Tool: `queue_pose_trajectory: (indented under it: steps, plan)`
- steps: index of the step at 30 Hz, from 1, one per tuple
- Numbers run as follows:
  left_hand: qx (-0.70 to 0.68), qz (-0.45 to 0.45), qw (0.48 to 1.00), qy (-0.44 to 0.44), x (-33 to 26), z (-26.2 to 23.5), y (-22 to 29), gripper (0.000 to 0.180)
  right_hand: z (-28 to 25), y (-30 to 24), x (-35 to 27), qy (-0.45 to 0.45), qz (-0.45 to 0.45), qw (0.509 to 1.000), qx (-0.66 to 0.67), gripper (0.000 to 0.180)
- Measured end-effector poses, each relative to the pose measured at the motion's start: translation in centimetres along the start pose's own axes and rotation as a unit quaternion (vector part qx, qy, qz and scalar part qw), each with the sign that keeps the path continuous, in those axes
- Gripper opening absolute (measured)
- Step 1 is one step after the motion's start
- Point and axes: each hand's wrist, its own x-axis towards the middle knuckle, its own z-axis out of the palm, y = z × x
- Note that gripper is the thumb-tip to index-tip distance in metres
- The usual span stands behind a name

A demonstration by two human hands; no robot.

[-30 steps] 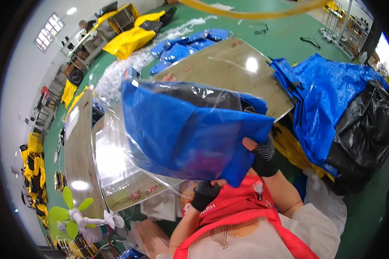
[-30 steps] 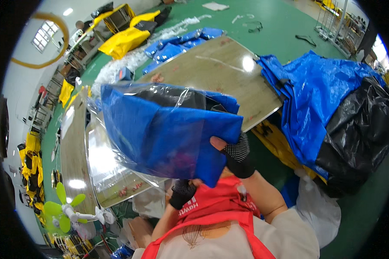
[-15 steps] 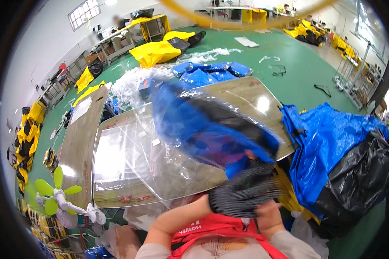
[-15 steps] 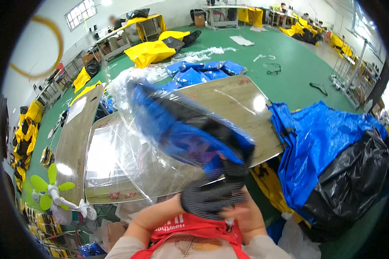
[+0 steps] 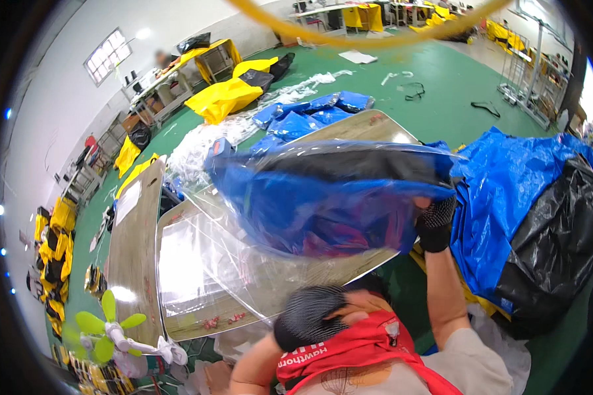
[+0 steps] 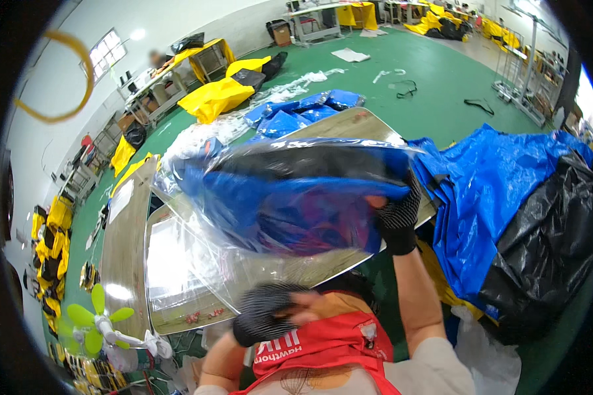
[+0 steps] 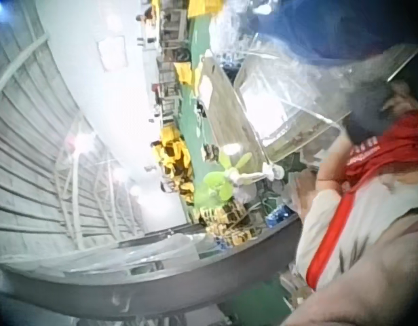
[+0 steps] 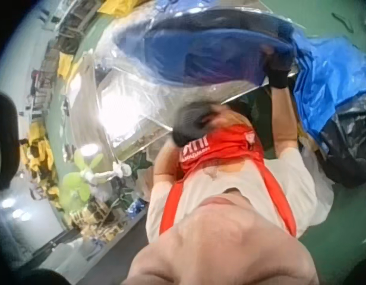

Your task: The person repeatedly folds a blue and black plastic sheet on a workbench. They align the edges, fold the sheet in half, and smooth it out. This process is repeated multiple times in a consistent manner.

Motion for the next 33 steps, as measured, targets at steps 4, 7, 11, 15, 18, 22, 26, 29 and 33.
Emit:
queue_pose_trajectory:
  steps: [4,7,11,15,18,22,26,29,33]
  plan:
    - [0.172,0.058,0.952,0.246,7.5,-7.5,4.3,0.071,2.3,-7.1,2.5,-0.295,-0.298,0.875,-0.243,0.069]
    - [0.266,0.093,0.915,0.289,7.6,-9.9,1.0,0.052,3.1,-9.6,3.2,-0.265,-0.321,0.887,-0.198,0.081]
    - [0.009,0.028,0.918,0.396,6.3,-9.2,-1.7,0.070,-0.2,-5.9,3.4,-0.102,0.098,0.988,-0.061,0.075]
    - [-0.097,0.069,0.901,0.418,7.0,-6.6,-4.5,0.087,0.9,-4.8,2.9,-0.140,0.107,0.984,0.010,0.043]
    - [-0.305,0.061,0.864,0.396,7.4,-5.6,-3.9,0.087,2.0,-3.1,2.7,-0.030,0.121,0.992,-0.036,0.023]
    - [-0.197,-0.091,0.853,0.474,6.7,-5.1,-5.5,0.036,2.5,0.1,1.7,-0.016,0.077,0.997,0.020,0.026]
    - [-0.182,-0.142,0.857,0.462,6.0,-5.0,-5.6,0.036,2.2,0.9,2.4,-0.067,0.200,0.977,0.033,0.027]
    - [-0.147,-0.110,0.859,0.477,7.2,-5.6,-3.4,0.040,2.5,-2.2,3.5,-0.007,0.161,0.985,-0.068,0.028]
    - [-0.024,-0.024,0.876,0.482,7.4,-10.2,0.3,0.043,2.7,-4.5,6.6,-0.007,-0.055,0.993,-0.105,0.024]
